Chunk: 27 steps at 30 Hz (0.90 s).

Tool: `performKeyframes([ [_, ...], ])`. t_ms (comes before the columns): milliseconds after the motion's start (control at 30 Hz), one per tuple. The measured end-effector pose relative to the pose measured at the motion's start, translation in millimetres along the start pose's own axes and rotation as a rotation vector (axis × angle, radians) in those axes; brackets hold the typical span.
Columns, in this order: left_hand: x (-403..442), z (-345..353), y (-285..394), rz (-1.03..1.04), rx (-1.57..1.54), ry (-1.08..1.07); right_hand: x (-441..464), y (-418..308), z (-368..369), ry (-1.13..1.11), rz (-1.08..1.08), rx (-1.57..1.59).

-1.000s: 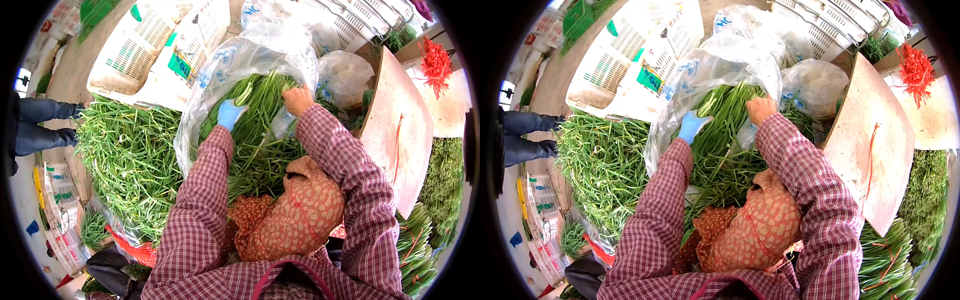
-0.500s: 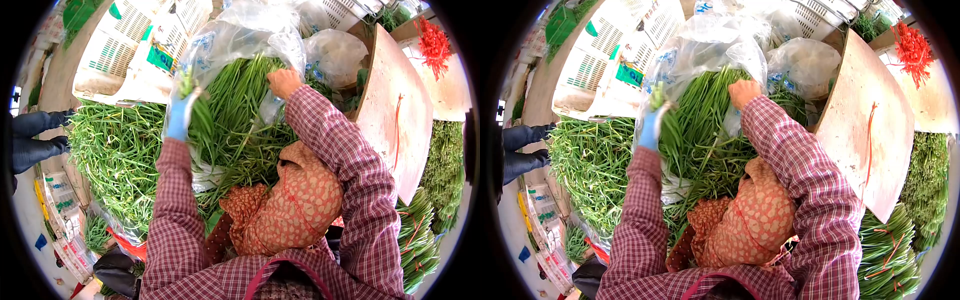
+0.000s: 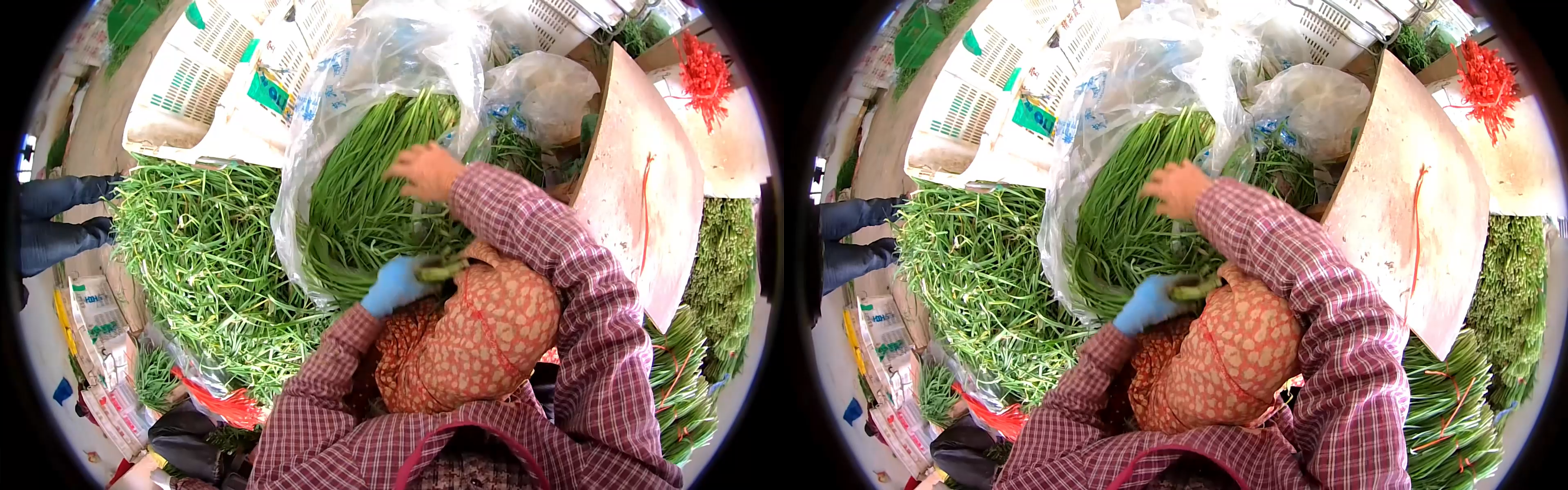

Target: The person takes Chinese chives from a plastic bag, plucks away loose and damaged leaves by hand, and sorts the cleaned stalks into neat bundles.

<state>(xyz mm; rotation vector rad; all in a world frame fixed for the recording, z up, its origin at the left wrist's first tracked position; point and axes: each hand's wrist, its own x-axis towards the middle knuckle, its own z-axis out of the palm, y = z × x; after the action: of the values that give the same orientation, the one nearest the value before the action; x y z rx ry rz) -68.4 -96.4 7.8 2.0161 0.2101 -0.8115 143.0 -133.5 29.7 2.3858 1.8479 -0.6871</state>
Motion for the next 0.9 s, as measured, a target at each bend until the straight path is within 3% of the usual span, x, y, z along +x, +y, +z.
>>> performKeyframes([
  [67,-10.3,3.5,2.9,0.100,0.015,-0.005,-6.9,-8.9,16.9,-0.074,-0.102,0.067],
  [133,-28.8,-36.7,1.8,0.128,-0.235,0.279,-28.1,-15.4,44.2,-0.333,-0.060,0.024],
  [200,-34.8,-78.5,-10.9,0.137,-0.374,0.556,-44.0,-8.4,52.3,-0.393,-0.003,0.069],
  [233,-29.1,-102.1,-15.3,-0.010,-0.365,0.602,-46.5,-5.4,54.5,-0.457,0.054,0.119],
  [333,24.1,-148.2,-37.2,0.006,-0.249,0.611,-18.8,8.0,10.9,-0.445,0.155,0.366],
  [400,68.5,-160.6,-37.8,0.042,-0.306,0.623,8.7,19.4,-8.5,-0.146,0.221,0.467],
  [467,104.6,-171.4,-31.0,-0.064,0.029,0.689,36.5,32.7,-27.9,0.004,0.333,0.623],
  [600,188.2,-181.5,-66.3,-0.016,-0.136,0.707,65.9,63.2,-56.7,-0.045,0.547,0.679],
  [667,194.9,-189.8,-48.1,0.030,0.018,0.779,83.7,90.2,-51.1,0.211,0.530,0.730],
  [700,211.1,-192.8,-56.5,0.040,0.001,0.791,79.0,98.3,-66.0,0.217,0.521,0.994],
  [767,242.4,-202.4,-82.9,0.061,0.045,0.860,85.4,112.5,-96.0,0.199,0.641,0.677],
  [800,248.6,-206.0,-81.2,0.081,0.088,0.930,90.0,124.8,-95.9,0.200,0.650,0.672],
  [867,254.3,-209.8,-83.1,0.027,0.042,0.857,100.0,144.5,-94.0,0.790,0.604,0.701],
  [900,267.6,-208.0,-99.7,0.019,0.024,0.876,103.3,153.7,-93.3,0.789,0.603,0.700],
])
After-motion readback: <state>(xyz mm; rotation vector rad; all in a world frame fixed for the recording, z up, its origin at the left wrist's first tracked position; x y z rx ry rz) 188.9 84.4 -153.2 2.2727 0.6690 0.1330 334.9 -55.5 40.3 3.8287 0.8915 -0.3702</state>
